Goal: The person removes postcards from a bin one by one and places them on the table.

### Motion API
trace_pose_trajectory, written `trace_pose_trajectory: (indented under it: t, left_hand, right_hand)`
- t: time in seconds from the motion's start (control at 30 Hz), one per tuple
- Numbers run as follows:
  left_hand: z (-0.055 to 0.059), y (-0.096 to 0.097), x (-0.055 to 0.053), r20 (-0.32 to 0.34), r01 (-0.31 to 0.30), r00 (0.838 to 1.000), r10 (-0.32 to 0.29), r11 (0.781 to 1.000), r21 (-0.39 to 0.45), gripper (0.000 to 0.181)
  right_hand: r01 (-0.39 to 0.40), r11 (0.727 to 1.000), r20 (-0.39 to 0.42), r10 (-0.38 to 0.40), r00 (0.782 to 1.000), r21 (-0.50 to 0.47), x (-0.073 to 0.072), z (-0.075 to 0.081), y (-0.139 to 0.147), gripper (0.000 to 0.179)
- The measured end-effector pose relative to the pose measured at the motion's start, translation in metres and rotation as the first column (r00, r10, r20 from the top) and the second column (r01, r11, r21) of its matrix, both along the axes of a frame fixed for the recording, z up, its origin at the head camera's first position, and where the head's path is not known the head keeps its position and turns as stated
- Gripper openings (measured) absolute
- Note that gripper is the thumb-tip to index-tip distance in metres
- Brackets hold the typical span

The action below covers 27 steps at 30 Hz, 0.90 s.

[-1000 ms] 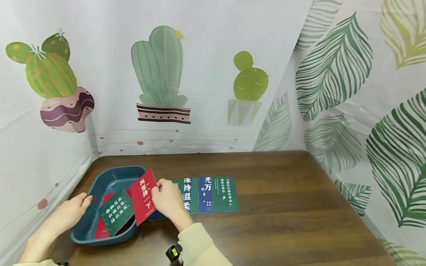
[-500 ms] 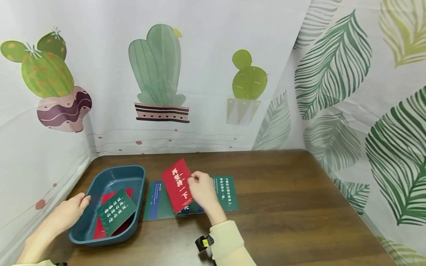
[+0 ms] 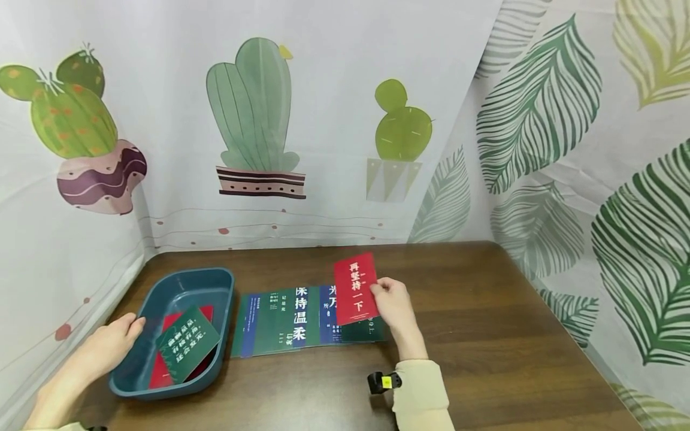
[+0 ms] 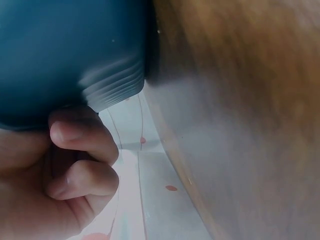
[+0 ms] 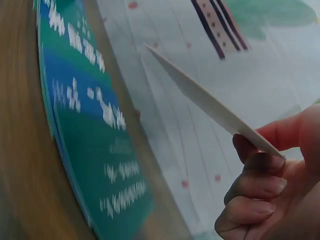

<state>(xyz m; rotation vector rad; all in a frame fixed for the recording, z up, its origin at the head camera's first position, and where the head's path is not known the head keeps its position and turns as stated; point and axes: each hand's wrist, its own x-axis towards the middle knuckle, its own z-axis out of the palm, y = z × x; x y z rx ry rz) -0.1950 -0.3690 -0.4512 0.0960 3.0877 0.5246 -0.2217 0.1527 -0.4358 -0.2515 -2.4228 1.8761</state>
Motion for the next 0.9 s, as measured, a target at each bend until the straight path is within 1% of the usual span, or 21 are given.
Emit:
trace_pose_trajectory:
  t: [0.2, 0.47, 0.73, 0.83, 0.9]
  left_hand:
    - [0.002, 0.001, 0.001, 0.015, -0.007, 1.000, 0.007, 1.000, -0.002, 0.036]
    - [0.003, 0.001, 0.001, 0.017, -0.009, 1.000, 0.009, 1.000, -0.006, 0.037]
    - [0.003, 0.000, 0.000, 0.035, -0.009, 0.999, 0.010, 1.000, -0.010, 0.040]
    - [0.003, 0.001, 0.000, 0.035, -0.009, 0.999, 0.009, 1.000, -0.010, 0.040]
    - [0.003, 0.001, 0.000, 0.032, -0.008, 0.999, 0.009, 1.000, -0.010, 0.040]
  right_hand:
    - [0.008, 1.000, 0.077, -0.010, 0.997, 0.030, 0.006, -0.012, 0.024, 0.024]
    - [0.027, 0.996, 0.137, -0.038, 0.990, 0.081, 0.012, -0.025, 0.035, 0.024]
    - [0.015, 0.992, 0.098, -0.027, 0.995, 0.125, 0.012, -0.035, 0.030, 0.020]
    - [0.015, 0.991, 0.105, -0.029, 0.994, 0.131, 0.011, -0.037, 0.028, 0.020]
    - [0.020, 0.986, 0.110, -0.038, 0.993, 0.165, 0.009, -0.040, 0.028, 0.019]
